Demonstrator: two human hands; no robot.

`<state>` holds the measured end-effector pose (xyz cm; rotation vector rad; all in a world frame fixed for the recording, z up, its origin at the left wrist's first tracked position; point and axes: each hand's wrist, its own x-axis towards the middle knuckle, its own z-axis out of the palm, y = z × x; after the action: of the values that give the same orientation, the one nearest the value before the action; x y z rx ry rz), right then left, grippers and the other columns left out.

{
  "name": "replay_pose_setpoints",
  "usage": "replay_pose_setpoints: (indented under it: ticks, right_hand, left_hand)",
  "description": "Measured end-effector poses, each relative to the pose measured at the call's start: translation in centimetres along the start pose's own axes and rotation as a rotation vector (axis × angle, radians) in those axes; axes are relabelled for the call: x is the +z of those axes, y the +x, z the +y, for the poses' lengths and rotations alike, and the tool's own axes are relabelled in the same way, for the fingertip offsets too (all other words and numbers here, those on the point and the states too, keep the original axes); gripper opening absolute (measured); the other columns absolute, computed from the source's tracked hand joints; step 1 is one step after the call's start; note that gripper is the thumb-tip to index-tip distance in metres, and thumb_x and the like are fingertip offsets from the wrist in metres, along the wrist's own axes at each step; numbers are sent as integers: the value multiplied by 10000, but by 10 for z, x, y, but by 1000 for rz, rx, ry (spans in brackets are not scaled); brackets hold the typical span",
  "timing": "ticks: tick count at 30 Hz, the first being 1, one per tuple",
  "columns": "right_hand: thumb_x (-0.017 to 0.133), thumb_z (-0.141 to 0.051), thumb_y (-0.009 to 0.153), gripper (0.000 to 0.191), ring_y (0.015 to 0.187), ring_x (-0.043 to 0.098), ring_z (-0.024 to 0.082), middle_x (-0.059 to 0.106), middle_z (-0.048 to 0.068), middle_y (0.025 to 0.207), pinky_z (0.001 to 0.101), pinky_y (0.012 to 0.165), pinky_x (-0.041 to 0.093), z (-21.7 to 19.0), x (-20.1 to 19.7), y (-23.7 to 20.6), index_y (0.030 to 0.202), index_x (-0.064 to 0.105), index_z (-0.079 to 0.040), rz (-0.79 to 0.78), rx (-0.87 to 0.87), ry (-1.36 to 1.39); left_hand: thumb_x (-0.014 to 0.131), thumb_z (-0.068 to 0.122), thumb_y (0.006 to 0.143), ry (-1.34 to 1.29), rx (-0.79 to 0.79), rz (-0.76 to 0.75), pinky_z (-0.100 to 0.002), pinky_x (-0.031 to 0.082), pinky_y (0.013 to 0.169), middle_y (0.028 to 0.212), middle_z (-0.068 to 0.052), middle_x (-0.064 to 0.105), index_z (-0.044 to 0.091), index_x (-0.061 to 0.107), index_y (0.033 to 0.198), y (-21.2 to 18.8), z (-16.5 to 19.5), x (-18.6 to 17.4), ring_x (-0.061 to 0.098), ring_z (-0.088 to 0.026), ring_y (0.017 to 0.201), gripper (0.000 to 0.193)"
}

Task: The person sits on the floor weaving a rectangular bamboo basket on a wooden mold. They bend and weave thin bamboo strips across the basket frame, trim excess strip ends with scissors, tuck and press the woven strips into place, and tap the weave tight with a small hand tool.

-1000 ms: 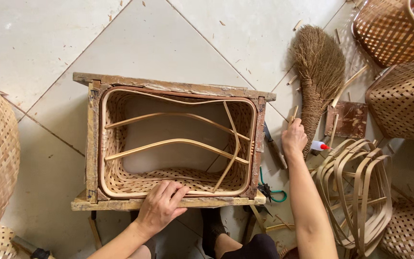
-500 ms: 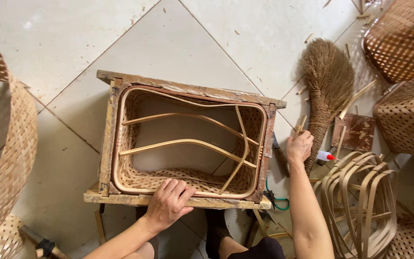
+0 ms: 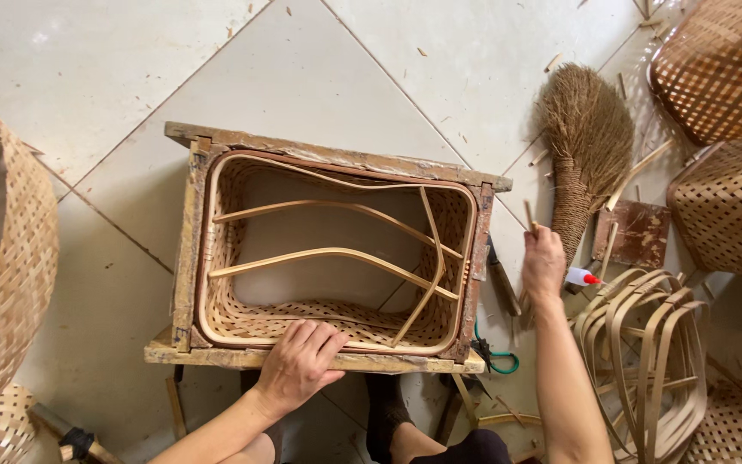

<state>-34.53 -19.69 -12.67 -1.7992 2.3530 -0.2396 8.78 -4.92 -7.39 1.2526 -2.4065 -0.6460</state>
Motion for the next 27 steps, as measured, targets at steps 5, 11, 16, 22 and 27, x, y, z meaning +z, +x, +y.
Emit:
replay_pose_setpoints:
  ticks: [5, 11, 16, 22, 27]
  right_hand:
    - [680, -317, 1010, 268, 832, 694, 306, 724, 137, 945, 456, 728, 547, 17, -19, 8, 1106, 670, -67, -37, -157, 13]
    - [584, -426, 1101, 329, 741, 676, 229, 712, 68, 851, 423, 698, 569, 23, -37, 23, 1060, 652, -107, -167, -163, -228]
    - [424, -348, 1188, 370, 588, 532, 165, 614, 59, 783, 322, 486, 468, -32, -97, 41, 1306, 614, -53, -44, -217, -101]
    - [436, -193, 1079, 242, 552, 470, 74, 540, -11, 774, 246, 405, 399, -179, -118, -4, 1151, 616, -49, -72, -7, 847]
    - [392, -210, 1104, 226, 495, 389, 56, 458, -41, 679, 209, 382, 329, -248, -40, -22, 1146, 558, -62, -244, 63, 1151]
  left_hand:
    - [925, 330, 596, -3, 20, 2, -409, 465, 944, 1000, -54, 582, 71, 644, 1135, 3, -1, -7, 568, -247, 961, 661]
    - [936, 355, 584, 21, 15, 15, -434, 416, 969, 957, -58, 562, 90, 636, 1089, 5, -2, -12, 565, -251, 953, 644]
    - [931, 353, 597, 7, 2, -9, -434, 411, 980, 952, -59, 565, 100, 627, 1052, 6, -4, -16, 567, -253, 953, 603]
    - [891, 367, 540, -23, -10, 89, -430, 430, 978, 918, -63, 596, 82, 637, 990, 5, -4, -12, 587, -259, 929, 589]
    - [852, 277, 669, 33, 50, 191, -384, 449, 936, 886, -33, 584, 94, 619, 929, 6, -7, -10, 592, -208, 885, 395]
